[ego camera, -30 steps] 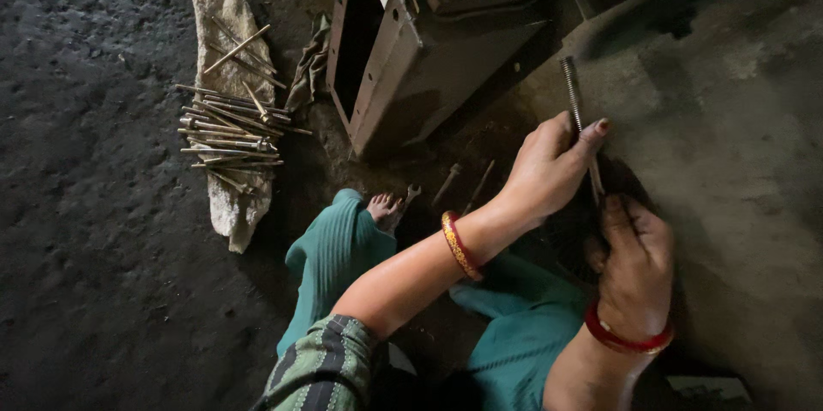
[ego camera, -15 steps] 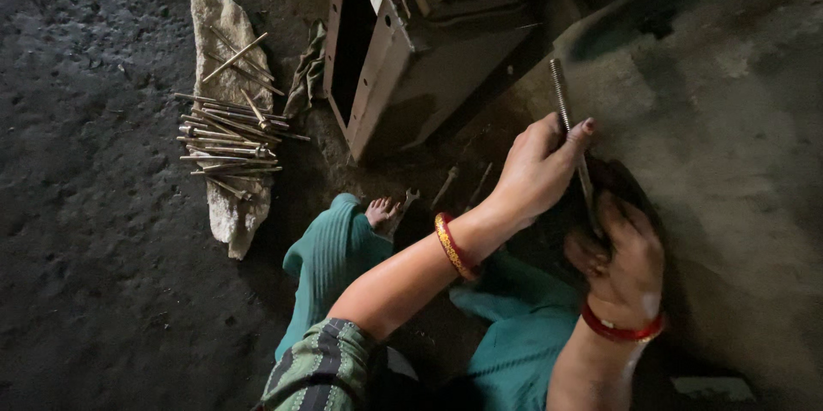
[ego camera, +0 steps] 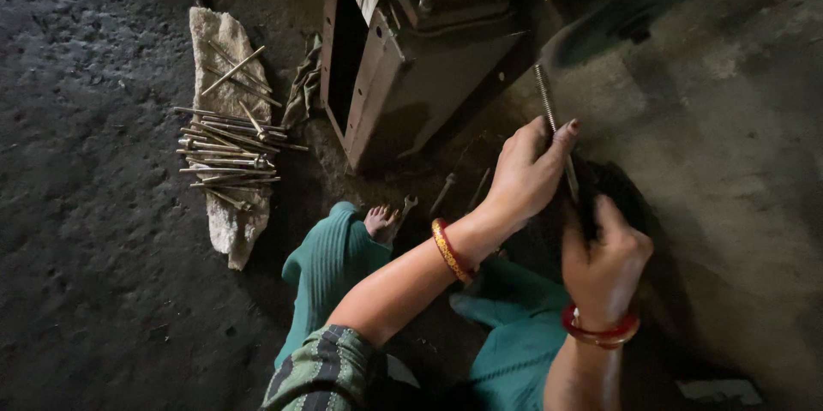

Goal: The person sits on the floor and uses a bench grinder to smooth and shape metal rods. They hold each rod with both hands, pressing it against the spinning wheel, then rotate it to grind different sides. Finished rods are placed on a cloth nearby.

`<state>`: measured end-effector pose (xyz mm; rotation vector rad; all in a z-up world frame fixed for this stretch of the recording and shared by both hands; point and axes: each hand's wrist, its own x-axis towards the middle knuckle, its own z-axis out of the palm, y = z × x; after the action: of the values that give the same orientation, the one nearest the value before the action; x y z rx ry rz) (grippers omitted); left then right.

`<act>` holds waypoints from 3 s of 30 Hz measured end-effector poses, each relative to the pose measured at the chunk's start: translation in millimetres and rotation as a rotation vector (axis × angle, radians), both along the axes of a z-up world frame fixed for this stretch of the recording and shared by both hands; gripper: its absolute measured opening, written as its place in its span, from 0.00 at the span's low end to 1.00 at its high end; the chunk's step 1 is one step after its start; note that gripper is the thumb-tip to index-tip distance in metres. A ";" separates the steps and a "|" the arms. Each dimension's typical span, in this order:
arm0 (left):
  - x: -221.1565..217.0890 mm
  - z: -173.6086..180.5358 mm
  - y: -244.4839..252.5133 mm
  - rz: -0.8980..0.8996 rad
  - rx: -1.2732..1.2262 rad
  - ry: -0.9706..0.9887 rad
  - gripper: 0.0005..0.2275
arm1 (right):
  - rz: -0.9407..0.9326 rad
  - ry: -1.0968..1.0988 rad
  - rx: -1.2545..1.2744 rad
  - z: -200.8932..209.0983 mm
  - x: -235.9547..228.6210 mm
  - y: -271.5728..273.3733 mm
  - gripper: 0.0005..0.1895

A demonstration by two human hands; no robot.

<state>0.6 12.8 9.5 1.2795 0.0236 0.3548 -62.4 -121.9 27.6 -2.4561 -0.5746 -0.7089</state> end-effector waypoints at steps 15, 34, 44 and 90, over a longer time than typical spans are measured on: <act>-1.3 0.5 -0.4 0.003 0.034 0.015 0.17 | 0.079 0.553 0.688 15.3 -6.4 10.9 0.10; -4.6 7.1 6.0 -0.022 0.038 0.006 0.18 | 0.260 0.951 1.202 -0.6 9.5 -6.4 0.11; -17.5 -23.4 52.4 -0.005 0.435 -0.072 0.09 | 0.434 1.074 0.484 -61.9 35.4 17.1 0.13; 0.3 -9.9 97.6 0.363 0.843 -0.074 0.12 | 0.803 0.931 0.727 -145.7 71.7 159.3 0.11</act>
<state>0.9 110.4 -0.4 2.1020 0.0472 0.7744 9.4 37.4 -118.1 -1.4172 -0.6650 0.4781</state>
